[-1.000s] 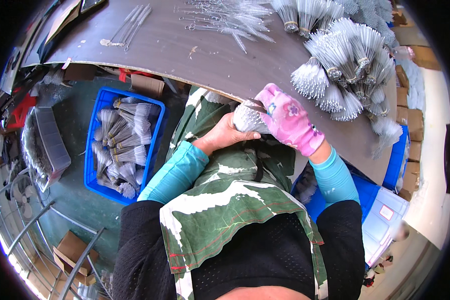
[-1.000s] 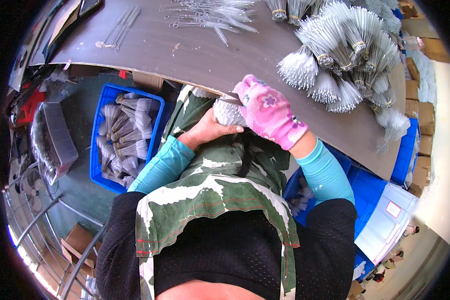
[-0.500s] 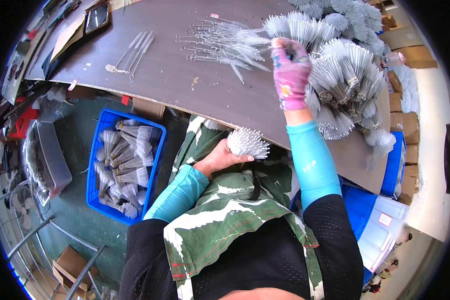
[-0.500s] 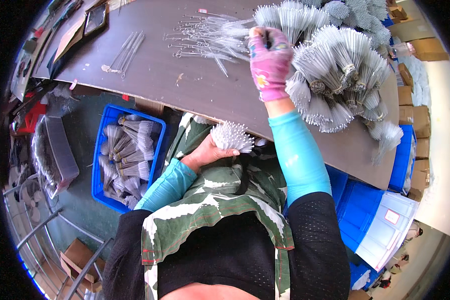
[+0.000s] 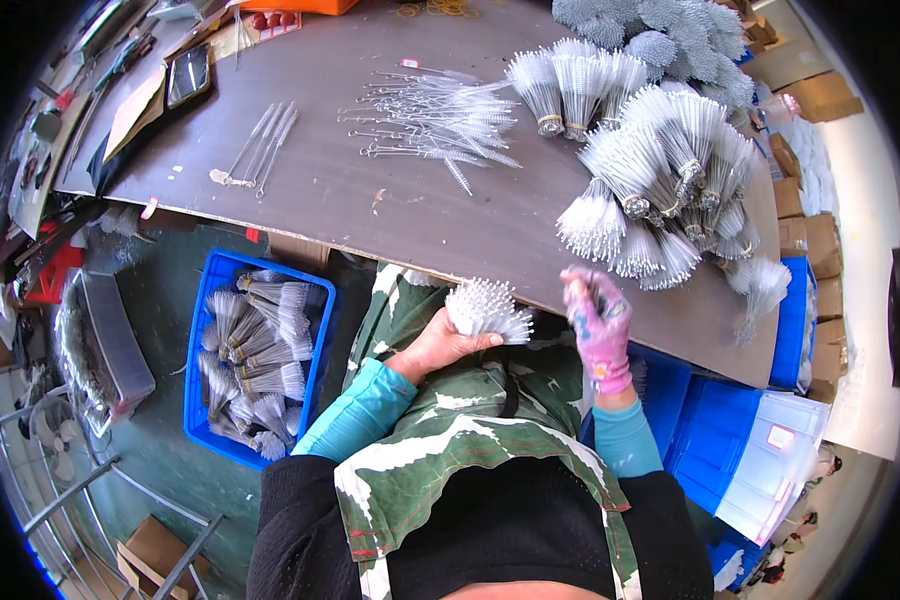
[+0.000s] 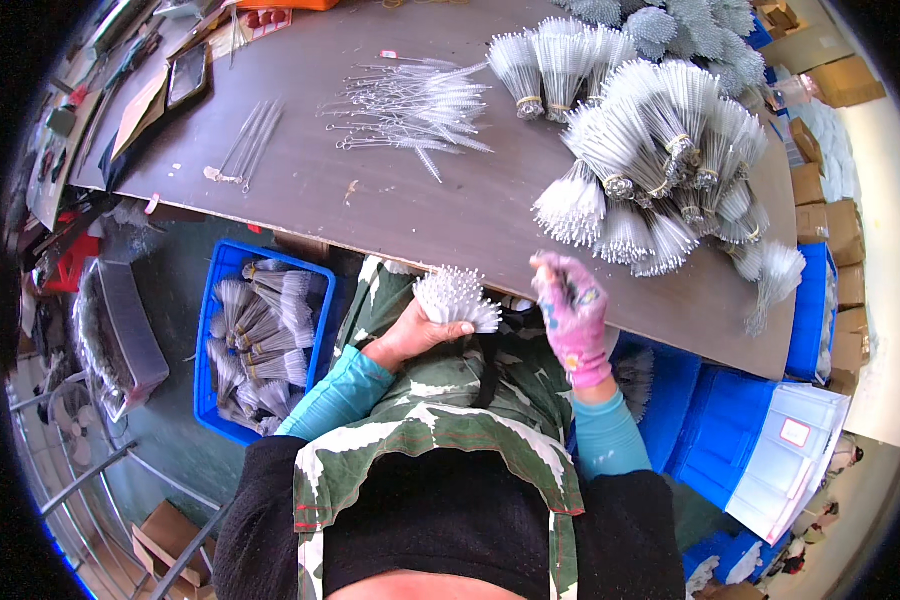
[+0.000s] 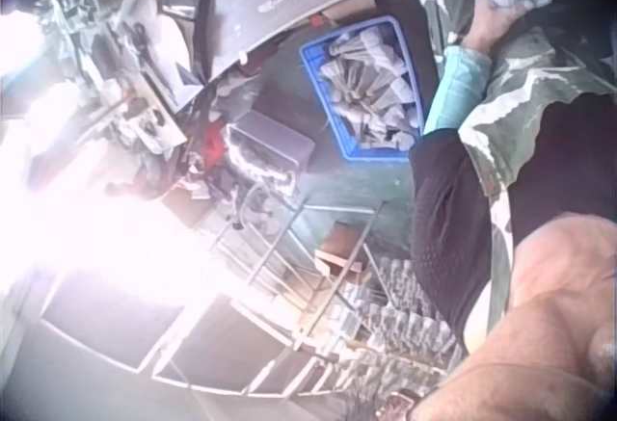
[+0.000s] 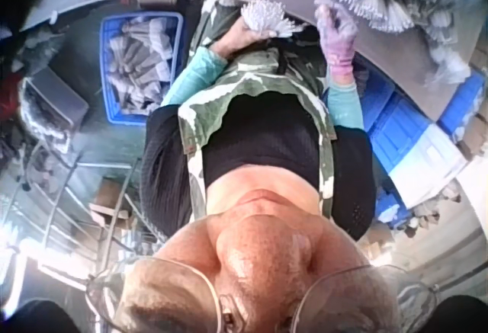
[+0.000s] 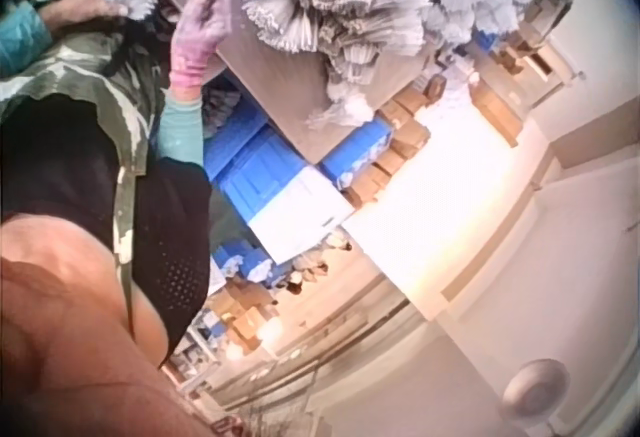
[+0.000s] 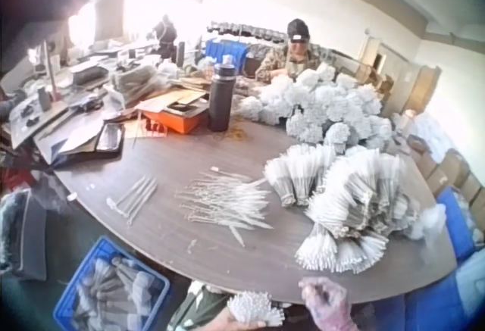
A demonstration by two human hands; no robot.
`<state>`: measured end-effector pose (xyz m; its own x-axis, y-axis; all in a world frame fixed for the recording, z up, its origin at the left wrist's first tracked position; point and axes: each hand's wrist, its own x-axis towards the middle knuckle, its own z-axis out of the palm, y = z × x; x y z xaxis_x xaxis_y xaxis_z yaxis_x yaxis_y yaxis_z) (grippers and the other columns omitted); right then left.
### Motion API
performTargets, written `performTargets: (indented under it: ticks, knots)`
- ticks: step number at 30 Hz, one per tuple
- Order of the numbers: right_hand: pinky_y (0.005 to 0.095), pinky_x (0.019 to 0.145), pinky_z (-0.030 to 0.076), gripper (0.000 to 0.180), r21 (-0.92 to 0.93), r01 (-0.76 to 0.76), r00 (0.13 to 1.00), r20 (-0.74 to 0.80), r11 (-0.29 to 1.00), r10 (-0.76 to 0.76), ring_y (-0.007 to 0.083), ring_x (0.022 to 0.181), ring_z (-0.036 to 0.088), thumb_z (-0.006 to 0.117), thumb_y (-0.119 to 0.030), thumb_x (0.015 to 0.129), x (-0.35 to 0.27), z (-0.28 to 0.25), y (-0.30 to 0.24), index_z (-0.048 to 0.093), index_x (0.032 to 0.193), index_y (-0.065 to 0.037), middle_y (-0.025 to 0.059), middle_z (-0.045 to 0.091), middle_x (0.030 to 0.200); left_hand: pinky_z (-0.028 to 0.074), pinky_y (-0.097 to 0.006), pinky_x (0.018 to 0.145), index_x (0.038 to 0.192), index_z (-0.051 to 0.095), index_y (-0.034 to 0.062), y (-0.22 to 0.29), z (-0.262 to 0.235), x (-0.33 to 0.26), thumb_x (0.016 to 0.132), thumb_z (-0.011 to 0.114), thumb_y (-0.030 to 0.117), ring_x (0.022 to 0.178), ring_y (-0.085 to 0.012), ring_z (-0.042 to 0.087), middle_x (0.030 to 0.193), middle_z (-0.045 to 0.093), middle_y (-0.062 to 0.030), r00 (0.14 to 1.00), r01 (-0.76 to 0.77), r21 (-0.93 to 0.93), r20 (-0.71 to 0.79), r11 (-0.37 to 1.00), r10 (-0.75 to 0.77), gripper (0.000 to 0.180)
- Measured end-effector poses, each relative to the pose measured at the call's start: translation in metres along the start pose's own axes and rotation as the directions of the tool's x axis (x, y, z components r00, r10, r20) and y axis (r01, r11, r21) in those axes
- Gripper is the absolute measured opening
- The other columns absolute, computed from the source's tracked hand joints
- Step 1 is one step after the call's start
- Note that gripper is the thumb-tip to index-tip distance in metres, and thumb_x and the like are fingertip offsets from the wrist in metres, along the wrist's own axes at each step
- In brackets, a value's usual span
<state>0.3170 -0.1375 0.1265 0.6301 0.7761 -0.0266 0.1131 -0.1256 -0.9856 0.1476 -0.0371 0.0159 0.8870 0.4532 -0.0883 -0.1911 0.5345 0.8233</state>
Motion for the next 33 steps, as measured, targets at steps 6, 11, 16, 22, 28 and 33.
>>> performTargets:
  ticks: [6,11,16,22,28,33]
  knots:
    - [0.0242,0.076,0.048,0.036,0.174,0.036,0.988,0.145,0.984,-0.062,0.0105,0.083,0.056,0.065,-0.003,0.08,-0.039,0.008,0.013,0.051,0.113,0.0,0.0052,0.059,0.098,0.044,-0.027,0.085,0.114,0.055,0.0025,0.019,0.021,0.007,0.075,0.074,0.009,0.094,-0.0089,0.054,0.104,0.061,0.0001,0.999,0.049,0.034,-0.003,0.998,-0.049,0.043]
    - [0.0215,0.063,0.047,0.023,-0.058,0.146,0.986,0.085,0.988,-0.141,0.0064,0.073,0.054,0.059,0.003,0.081,-0.025,0.008,-0.004,0.055,0.104,-0.001,0.003,0.06,0.094,0.045,-0.028,0.083,0.115,0.054,0.0054,0.032,0.04,0.015,0.073,0.074,0.006,0.094,-0.0103,0.054,0.104,0.06,0.0003,0.999,0.05,0.062,0.016,0.997,-0.051,0.047]
    - [0.0213,0.069,0.048,0.02,0.035,0.005,0.996,0.087,0.999,-0.008,0.0074,0.083,0.055,0.058,0.003,0.082,-0.034,0.002,-0.007,0.056,0.101,0.0,0.0034,0.06,0.095,0.043,-0.022,0.065,0.113,0.055,0.0061,0.023,0.053,0.004,0.077,0.068,0.002,0.081,-0.0064,0.05,0.096,0.058,0.0032,0.981,0.193,-0.026,0.019,0.981,-0.193,0.038]
    - [0.0223,0.079,0.046,0.028,0.097,-0.042,0.997,0.074,0.994,0.035,0.0089,0.089,0.056,0.056,0.007,0.081,-0.03,0.005,-0.017,0.055,0.108,0.001,0.0039,0.06,0.102,0.045,-0.027,0.082,0.112,0.057,0.0037,0.023,0.05,0.003,0.076,0.071,0.005,0.092,-0.0111,0.056,0.101,0.061,-0.0011,0.991,0.114,-0.095,-0.055,0.989,-0.12,0.039]
    - [0.021,0.077,0.045,0.032,0.118,-0.039,0.999,0.035,0.992,0.035,0.0071,0.086,0.056,0.057,0.007,0.08,-0.027,-0.001,-0.017,0.055,0.11,0.001,0.002,0.06,0.099,0.047,-0.025,0.072,0.103,0.06,0.0017,0.03,0.057,0.006,0.079,0.069,0.01,0.078,-0.0105,0.059,0.089,0.064,-0.0032,0.982,0.173,-0.133,-0.051,0.976,-0.181,0.027]
    - [0.0182,0.071,0.045,0.03,0.119,-0.044,0.999,-0.025,0.992,0.047,0.0051,0.082,0.055,0.062,0.005,0.079,-0.028,-0.009,-0.016,0.057,0.109,0.0,0.0011,0.061,0.1,0.047,-0.024,0.064,0.097,0.061,0.0021,0.04,0.069,0.007,0.079,0.069,0.012,0.07,-0.0103,0.058,0.08,0.063,-0.0033,0.963,0.23,-0.228,-0.09,0.946,-0.255,0.022]
